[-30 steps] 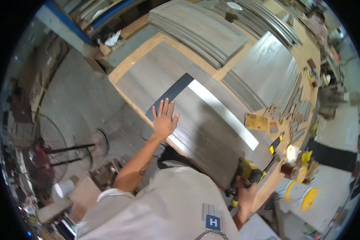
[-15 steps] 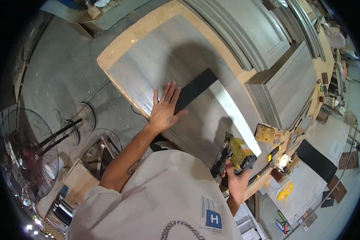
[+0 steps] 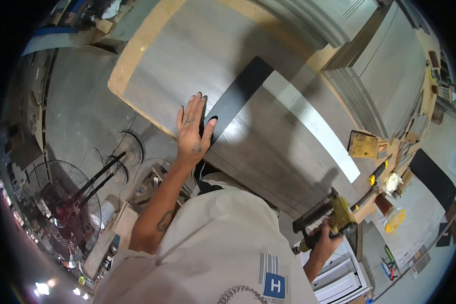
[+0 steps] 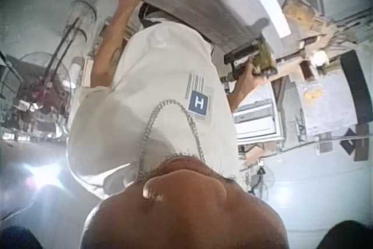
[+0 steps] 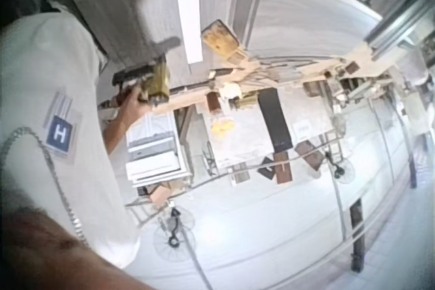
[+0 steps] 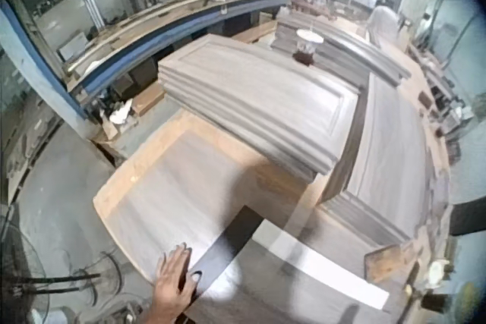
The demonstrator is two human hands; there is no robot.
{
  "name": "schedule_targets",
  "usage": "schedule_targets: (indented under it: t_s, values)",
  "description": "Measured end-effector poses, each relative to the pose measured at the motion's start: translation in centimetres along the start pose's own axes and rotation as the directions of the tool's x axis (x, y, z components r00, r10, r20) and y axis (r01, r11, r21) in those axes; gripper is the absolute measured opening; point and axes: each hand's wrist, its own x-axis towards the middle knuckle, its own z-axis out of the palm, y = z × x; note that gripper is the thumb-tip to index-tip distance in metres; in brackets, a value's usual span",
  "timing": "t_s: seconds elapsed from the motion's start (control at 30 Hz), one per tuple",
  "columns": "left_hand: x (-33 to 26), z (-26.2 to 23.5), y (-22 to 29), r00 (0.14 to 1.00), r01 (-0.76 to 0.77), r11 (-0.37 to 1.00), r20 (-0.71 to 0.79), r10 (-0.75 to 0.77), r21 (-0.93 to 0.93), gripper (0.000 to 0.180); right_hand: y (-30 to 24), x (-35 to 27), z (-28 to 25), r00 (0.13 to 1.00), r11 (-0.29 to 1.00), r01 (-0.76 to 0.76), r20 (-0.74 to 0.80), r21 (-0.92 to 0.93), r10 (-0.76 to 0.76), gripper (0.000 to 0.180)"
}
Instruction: The person applies glue to a wooden frame from a piping bag, fits a wooden panel into the frame, and secures the wooden pieces together using a nail gun.
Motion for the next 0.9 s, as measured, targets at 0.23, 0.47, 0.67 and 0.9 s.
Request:
schedule_targets:
  t_s: [0.23, 0.47, 0.67, 0.9]
  values:
    - [-0.6, 0.4, 0.5, 0.99, -0.084, 0.958, 0.129, 0.05, 0.275, 0.074, 5.7, 1.2, -5.2, 0.957, 0.976, -0.216, -0.204, -0.027, 0.206, 0.031]
    - [-0.9, 0.8, 0.9, 0.991, -0.025, 0.955, 0.134, -0.016, 0.294, 0.085, 7.0, 2.1, -4.0, 0.95, 0.974, -0.2, -0.264, -0.11, 0.165, 0.03]
    - [-0.7, -0.1, 1.5, 0.981, 0.109, 0.972, 0.136, -0.139, 0.208, 0.068, 2.9, 3.3, -2.0, 0.975, 0.979, -0.117, 0.17, -0.169, 0.146, 0.036]
    - [-1.1, -0.1, 0.8, 0.982, 0.123, 0.977, 0.12, -0.145, 0.174, 0.071, -6.9, 0.7, 8.8, 0.846, 0.908, 0.082, 0.51, -0.411, 0.155, 0.034]
